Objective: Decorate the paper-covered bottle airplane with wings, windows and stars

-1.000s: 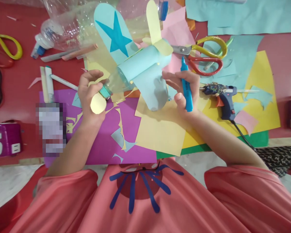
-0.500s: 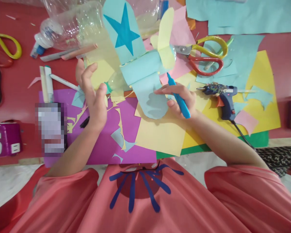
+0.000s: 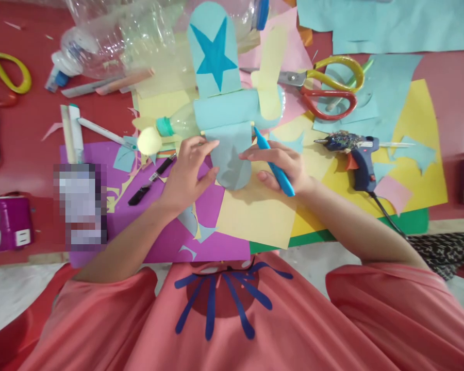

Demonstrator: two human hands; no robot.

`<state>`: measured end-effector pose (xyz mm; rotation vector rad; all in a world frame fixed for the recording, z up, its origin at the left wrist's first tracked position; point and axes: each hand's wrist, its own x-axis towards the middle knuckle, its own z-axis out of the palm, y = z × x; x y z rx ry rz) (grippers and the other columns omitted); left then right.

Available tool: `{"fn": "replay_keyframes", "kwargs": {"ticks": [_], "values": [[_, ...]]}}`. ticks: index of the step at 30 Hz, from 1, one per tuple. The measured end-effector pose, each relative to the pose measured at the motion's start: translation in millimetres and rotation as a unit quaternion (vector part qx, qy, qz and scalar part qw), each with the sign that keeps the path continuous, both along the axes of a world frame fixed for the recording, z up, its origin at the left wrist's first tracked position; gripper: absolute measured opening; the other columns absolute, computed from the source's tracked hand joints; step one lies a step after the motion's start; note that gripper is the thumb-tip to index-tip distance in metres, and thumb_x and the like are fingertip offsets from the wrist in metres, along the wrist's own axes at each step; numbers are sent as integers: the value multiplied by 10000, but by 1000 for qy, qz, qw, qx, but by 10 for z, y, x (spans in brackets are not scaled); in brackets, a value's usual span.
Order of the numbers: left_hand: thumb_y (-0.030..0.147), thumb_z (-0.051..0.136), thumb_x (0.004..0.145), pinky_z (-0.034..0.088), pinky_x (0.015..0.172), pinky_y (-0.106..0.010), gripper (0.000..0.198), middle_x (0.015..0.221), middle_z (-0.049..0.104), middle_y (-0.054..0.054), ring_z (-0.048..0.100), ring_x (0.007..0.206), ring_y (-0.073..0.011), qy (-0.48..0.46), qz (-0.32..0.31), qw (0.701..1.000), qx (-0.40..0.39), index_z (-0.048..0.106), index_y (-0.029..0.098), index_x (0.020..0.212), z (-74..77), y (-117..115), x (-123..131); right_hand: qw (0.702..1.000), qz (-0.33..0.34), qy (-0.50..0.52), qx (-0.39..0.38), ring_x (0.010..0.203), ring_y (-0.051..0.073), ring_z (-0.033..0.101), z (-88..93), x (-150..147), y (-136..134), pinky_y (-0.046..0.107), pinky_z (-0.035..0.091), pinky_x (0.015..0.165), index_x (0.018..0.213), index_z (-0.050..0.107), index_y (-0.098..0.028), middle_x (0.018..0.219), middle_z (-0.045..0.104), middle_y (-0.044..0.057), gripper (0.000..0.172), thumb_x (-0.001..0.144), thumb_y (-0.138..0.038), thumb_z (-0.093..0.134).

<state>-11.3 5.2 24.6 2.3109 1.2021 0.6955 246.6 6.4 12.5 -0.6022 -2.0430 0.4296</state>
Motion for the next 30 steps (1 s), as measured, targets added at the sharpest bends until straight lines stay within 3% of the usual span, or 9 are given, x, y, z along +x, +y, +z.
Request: {"fn": "replay_keyframes", "kwargs": {"ticks": [5,8,12,15,19,24,30], "values": [[437,520,990,529,1017,-406,496,1304,603,-116,589,1230,-252,-6,2,999,-44,480,269,1455,47,-18,15,999,37,-26,-14,851,191,756,18,5,-31,333,634,693,1299,582,-235,1033,764,77,339,1034,-405,455],[353,543,974,518,1010,-394,462,1266,656,-79,645,1111,-233,-28,15,998,-57,500,293,1431,43,-39,39,999,49,4,-10,867,195,757,47,8,-29,330,641,706,1421,539,-260,1045,766,77,439,1047,-451,409],[207,583,880,531,897,-371,548,954,675,-11,636,801,-180,-48,34,996,-73,504,296,1416,18,-52,59,992,50,63,-99,1053,213,738,57,26,-30,351,662,780,1496,475,-367,1345,678,60,494,1029,-514,405],[195,587,835,527,870,-375,636,817,617,23,602,708,-168,-56,28,993,-99,454,278,1451,28,-55,67,977,43,107,-178,901,172,750,51,31,-51,308,652,650,1486,456,-403,1486,578,30,515,1008,-589,410],[222,578,843,523,874,-384,619,818,617,18,598,696,-166,-35,21,991,-125,450,256,1447,72,-57,83,957,24,140,-253,635,98,690,47,23,-85,286,627,602,1405,525,-394,1389,652,13,472,990,-609,453],[188,575,843,497,940,-397,619,832,628,19,611,727,-163,20,17,989,-144,454,223,1449,113,-47,108,949,-13,129,-286,568,105,664,22,21,-76,251,563,476,1368,541,-300,1221,728,53,576,973,-692,390],[197,601,855,446,970,-405,592,835,641,17,641,847,-200,94,33,986,-135,488,246,1434,143,-25,123,945,-9,113,-307,498,96,644,20,38,-44,248,544,427,1329,583,-301,1225,748,63,506,989,-636,414]]}}
